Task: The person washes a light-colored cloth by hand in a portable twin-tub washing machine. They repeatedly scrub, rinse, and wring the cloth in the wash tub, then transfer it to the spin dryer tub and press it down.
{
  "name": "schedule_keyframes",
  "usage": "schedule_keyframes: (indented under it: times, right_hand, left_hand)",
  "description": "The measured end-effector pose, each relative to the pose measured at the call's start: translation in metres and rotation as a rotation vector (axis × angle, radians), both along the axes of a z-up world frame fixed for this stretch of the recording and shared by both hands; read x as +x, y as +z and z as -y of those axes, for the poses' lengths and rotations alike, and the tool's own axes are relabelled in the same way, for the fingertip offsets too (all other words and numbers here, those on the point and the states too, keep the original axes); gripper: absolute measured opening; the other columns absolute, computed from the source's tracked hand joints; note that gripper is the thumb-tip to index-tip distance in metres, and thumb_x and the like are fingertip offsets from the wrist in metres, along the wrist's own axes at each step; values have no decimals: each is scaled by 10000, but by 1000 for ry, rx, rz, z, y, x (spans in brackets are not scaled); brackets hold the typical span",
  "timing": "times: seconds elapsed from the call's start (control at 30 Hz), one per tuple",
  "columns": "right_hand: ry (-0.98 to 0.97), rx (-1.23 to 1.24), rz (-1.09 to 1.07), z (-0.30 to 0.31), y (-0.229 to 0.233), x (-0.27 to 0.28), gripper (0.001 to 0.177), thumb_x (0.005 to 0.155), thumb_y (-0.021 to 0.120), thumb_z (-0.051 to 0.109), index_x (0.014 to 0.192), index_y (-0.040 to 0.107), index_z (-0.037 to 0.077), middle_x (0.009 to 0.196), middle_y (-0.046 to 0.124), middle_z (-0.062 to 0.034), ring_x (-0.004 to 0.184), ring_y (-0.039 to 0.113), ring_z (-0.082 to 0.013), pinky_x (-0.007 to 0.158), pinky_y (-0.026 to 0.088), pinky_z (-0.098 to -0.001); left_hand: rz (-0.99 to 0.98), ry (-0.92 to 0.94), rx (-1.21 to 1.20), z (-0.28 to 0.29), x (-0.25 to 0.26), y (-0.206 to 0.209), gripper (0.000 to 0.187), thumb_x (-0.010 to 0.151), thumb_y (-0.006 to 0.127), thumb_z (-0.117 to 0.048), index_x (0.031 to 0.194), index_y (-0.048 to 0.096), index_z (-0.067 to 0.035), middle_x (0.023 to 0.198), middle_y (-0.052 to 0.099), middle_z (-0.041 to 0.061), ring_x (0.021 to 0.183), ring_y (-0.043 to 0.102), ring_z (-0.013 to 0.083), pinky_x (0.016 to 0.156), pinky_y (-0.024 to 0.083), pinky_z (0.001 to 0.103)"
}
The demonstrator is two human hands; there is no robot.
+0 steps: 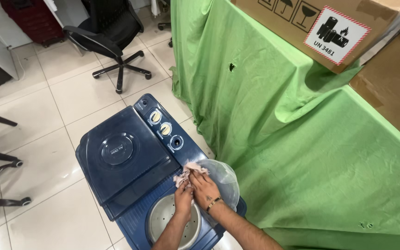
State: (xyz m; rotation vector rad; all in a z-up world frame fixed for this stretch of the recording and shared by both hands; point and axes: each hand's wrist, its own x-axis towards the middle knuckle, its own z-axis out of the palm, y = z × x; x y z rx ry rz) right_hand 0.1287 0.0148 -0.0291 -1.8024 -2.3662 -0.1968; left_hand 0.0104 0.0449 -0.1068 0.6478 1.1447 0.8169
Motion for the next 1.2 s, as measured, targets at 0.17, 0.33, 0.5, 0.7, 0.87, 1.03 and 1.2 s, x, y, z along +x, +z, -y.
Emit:
schedule_keyframes:
  times: [0.17, 0.33, 0.5, 0.7, 0.87, 1.03, 1.2]
  right_hand:
    - [145, -171, 76, 0, -25, -24, 508, 916, 564, 245, 1354, 618, -6, 1538, 485, -133, 1459, 366, -254, 1198, 255, -410]
    - [133, -245, 199, 5, -38, -35, 580, 898, 569, 293, 1397, 598, -2, 1554, 450, -144, 1480, 326, -268, 1208, 217, -415]
    - [126, -219, 247, 27, -43, -27, 635, 841, 582, 327, 1388, 593, 3, 1540, 443, -149, 1473, 306, -279, 1202, 189, -449]
    - [52, -172, 120, 78, -55, -26, 535, 848, 579, 268, 1306, 666, 5, 1529, 474, -162, 1474, 335, -284, 1209, 213, -477]
    - [19, -246, 45, 105, -50, -27, 424, 862, 579, 235, 1199, 712, 15, 1523, 483, -189, 1480, 350, -317, 1205, 217, -519]
    - [35, -239, 133, 125, -35, -32, 470, 817, 601, 277, 1168, 718, -12, 1454, 506, -208, 1423, 363, -361, 1150, 222, -597]
    - [65, -273, 173, 134, -23, -29, 483, 842, 590, 278, 1202, 717, -19, 1346, 556, -167, 1347, 409, -331, 1115, 254, -604]
  left_hand:
    - [27, -2, -239, 7, -31, -24, 577, 947, 564, -46, 1518, 484, -15, 1265, 651, 159, 1027, 621, 237, 839, 491, 367]
    - [112, -84, -280, 13, -47, -24, 685, 930, 557, -25, 1578, 341, -72, 1430, 568, 120, 1248, 587, 234, 1050, 462, 363]
    - [67, -163, -278, 32, -38, -23, 744, 896, 562, -12, 1590, 303, -77, 1449, 569, 175, 1277, 592, 276, 1095, 461, 375]
    - [35, -247, -249, 66, -33, -26, 629, 812, 589, -23, 1437, 521, -38, 1293, 673, 124, 1168, 653, 232, 1035, 513, 373]
    - [88, -353, -226, 80, -41, -19, 318, 779, 612, -40, 1077, 697, 28, 986, 707, 113, 940, 650, 229, 864, 522, 348]
    - [-78, -483, -107, 90, -45, 3, 184, 729, 626, -37, 868, 712, 45, 836, 704, 109, 817, 664, 218, 763, 537, 344]
    - [-178, -559, -11, 99, -42, 16, 158, 699, 634, -33, 825, 721, 4, 797, 704, 64, 786, 662, 178, 736, 518, 316]
